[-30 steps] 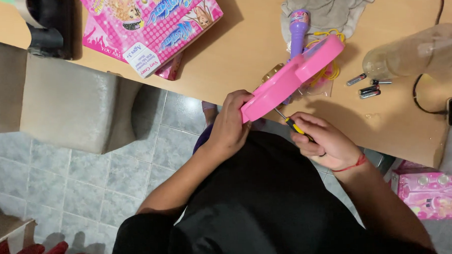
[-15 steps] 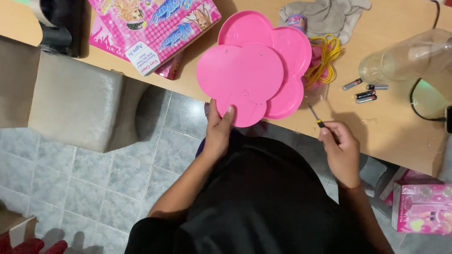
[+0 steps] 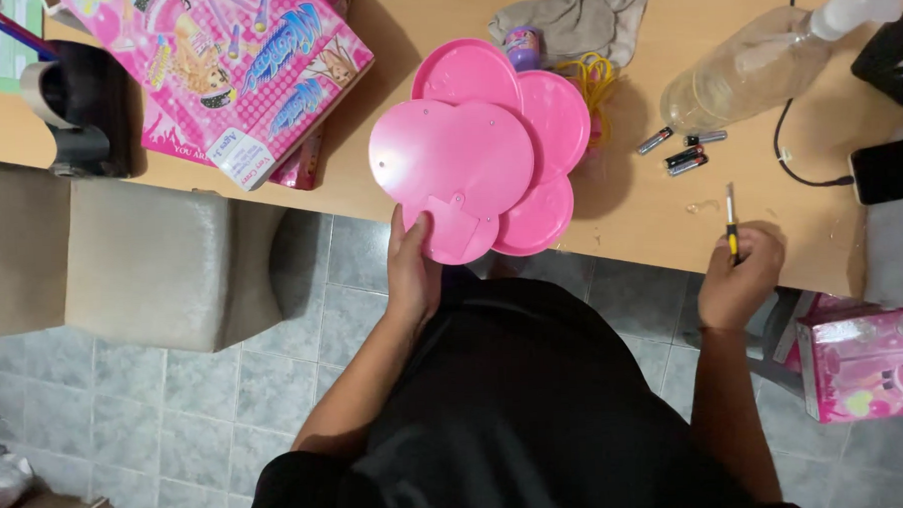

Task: The person inserts batteries into a pink flower-shaped toy, closes the compartment, and tests the device with a purple microphone. They then remove the batteries, close the compartment again, and use a screwdriver to tighten screws on the back of the toy.

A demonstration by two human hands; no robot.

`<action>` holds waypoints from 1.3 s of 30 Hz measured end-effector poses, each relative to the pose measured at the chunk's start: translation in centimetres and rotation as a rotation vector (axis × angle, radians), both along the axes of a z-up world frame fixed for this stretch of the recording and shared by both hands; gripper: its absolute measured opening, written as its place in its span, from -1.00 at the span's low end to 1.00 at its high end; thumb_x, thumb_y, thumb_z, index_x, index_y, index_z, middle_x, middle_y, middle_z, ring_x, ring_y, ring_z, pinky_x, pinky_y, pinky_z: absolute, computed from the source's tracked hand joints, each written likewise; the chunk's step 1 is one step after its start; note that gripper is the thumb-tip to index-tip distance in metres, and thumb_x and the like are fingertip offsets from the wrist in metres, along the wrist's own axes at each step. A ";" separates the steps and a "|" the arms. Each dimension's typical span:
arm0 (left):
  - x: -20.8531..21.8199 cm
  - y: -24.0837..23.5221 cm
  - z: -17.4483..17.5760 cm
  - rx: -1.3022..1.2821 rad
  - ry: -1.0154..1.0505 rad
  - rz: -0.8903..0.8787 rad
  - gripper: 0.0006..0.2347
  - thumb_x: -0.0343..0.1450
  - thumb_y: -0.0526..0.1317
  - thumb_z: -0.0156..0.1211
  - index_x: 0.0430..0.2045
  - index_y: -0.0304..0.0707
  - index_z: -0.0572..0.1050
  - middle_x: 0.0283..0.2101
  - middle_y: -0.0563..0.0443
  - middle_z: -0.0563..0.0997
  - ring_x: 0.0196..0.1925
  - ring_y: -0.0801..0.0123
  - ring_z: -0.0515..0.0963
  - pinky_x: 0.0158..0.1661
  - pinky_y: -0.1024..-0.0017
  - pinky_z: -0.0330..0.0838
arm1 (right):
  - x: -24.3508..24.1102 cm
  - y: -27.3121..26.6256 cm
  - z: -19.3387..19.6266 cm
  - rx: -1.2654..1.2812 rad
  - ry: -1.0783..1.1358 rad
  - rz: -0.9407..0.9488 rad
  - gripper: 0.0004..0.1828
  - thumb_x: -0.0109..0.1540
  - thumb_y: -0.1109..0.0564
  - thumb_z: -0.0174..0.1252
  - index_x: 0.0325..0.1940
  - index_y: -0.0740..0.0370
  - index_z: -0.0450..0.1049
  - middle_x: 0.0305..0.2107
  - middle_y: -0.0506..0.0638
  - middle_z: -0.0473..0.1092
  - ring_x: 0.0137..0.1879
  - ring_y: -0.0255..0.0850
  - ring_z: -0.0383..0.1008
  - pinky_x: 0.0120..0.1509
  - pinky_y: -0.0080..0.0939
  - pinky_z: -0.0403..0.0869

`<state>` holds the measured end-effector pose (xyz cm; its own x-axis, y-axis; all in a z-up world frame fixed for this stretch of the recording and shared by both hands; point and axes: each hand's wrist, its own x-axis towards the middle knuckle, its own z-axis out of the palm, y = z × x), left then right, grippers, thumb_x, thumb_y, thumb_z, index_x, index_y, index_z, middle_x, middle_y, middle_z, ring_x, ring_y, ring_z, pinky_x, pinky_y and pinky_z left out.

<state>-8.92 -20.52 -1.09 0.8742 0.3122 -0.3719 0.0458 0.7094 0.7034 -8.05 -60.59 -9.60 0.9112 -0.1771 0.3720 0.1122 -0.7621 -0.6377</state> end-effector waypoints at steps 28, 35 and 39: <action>-1.1 2.6 5.3 1.302 -0.637 -0.066 -0.84 0.38 -0.09 0.32 -0.27 -0.05 0.61 -0.18 -0.02 0.59 -0.10 0.16 0.62 -0.02 0.26 0.43 | 2.9 12.3 10.2 1.248 0.610 0.406 -0.17 0.33 -0.43 -0.17 0.38 0.28 0.28 0.07 0.19 0.41 0.12 -0.11 0.44 0.15 -0.07 0.46; -0.8 5.2 7.7 1.701 -0.751 -0.284 -0.81 0.53 -0.25 0.23 0.00 0.08 0.53 0.07 -0.05 0.49 0.18 0.04 0.51 0.32 -0.09 0.32 | 3.9 19.6 17.1 1.413 0.913 0.249 0.00 -0.01 -0.02 -0.20 0.60 0.02 -0.03 0.45 0.09 0.08 0.56 0.08 0.08 0.54 0.36 0.13; 0.8 11.6 5.9 1.839 -0.633 -0.314 -0.74 0.61 -0.32 -0.01 0.17 0.06 0.40 0.14 -0.14 0.48 0.14 0.01 0.47 0.24 -0.08 0.29 | 4.2 23.2 17.0 1.306 0.977 0.249 -0.15 0.15 0.17 -0.28 0.61 0.02 -0.01 0.46 0.06 0.12 0.51 0.01 0.12 0.49 0.21 0.17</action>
